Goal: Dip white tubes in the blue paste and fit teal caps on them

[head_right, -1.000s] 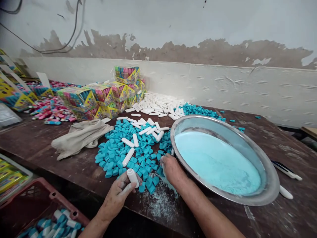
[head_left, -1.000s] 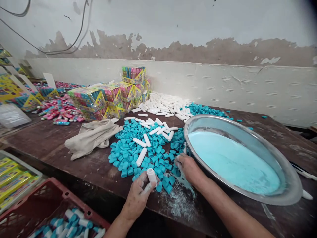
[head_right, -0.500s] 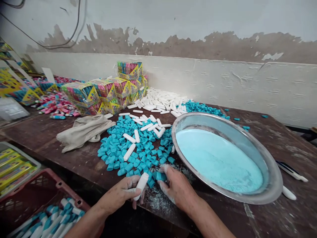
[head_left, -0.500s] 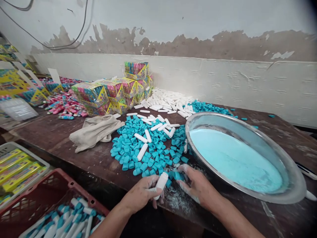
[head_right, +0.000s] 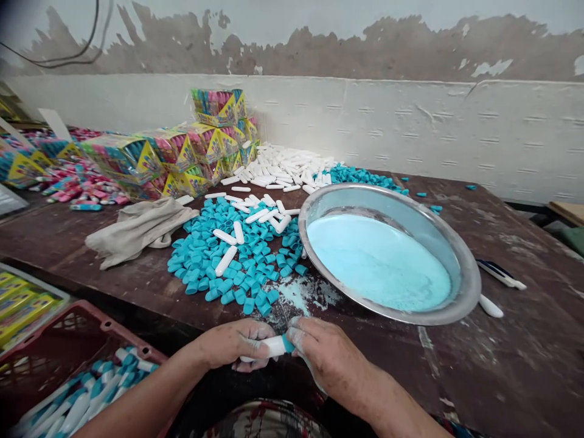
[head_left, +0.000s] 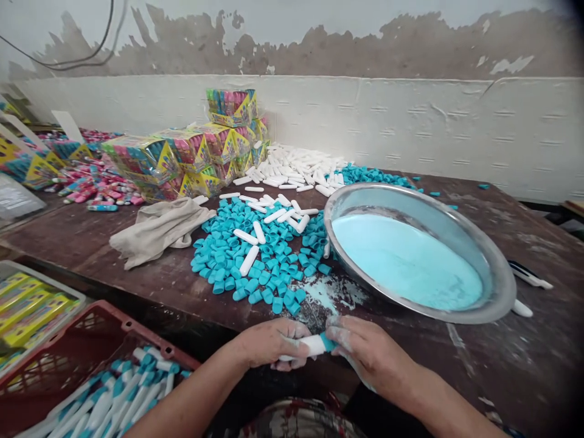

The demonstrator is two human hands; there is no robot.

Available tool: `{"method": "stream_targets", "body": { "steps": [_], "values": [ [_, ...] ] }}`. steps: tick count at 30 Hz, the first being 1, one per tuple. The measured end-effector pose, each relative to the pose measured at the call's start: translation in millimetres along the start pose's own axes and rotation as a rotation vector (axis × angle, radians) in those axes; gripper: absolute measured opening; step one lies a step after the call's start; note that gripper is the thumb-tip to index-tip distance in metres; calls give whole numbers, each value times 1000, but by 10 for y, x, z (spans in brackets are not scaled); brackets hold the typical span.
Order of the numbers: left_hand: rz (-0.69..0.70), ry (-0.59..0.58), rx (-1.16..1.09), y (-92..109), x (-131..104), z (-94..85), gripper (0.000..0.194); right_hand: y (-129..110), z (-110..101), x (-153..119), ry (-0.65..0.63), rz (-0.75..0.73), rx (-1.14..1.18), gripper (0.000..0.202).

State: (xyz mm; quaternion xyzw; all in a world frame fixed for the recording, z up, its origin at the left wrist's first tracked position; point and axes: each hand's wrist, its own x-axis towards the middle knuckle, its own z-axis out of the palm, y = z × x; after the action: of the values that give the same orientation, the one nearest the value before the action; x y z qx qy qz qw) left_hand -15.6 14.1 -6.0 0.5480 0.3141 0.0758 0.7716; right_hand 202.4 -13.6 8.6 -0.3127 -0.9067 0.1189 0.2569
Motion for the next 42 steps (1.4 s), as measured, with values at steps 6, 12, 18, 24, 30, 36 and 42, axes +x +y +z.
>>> {"method": "stream_targets", "body": {
  "steps": [6, 12, 18, 24, 30, 36, 42],
  "values": [
    [83, 207, 519, 89, 95, 107, 36, 70, 13, -12, -15, 415, 321, 10],
    [81, 341, 857, 184, 163, 171, 37, 72, 16, 44, -42, 750, 952, 21],
    [-19, 409, 1082, 204, 189, 226, 33, 33, -38, 70, -101, 892, 1089, 26],
    [-70, 417, 1283, 229, 235, 291, 23, 18, 13, 62, -77, 905, 1067, 17],
    [-112, 373, 1345, 301, 264, 295, 20, -11, 46, 72, -40, 866, 955, 7],
    [-145, 289, 1413, 381, 270, 325, 23, 46, 46, 46, -159, 785, 610, 11],
    [-169, 306, 1355, 360, 323, 292, 21, 55, 122, 37, -117, 709, 504, 5]
  ]
}}
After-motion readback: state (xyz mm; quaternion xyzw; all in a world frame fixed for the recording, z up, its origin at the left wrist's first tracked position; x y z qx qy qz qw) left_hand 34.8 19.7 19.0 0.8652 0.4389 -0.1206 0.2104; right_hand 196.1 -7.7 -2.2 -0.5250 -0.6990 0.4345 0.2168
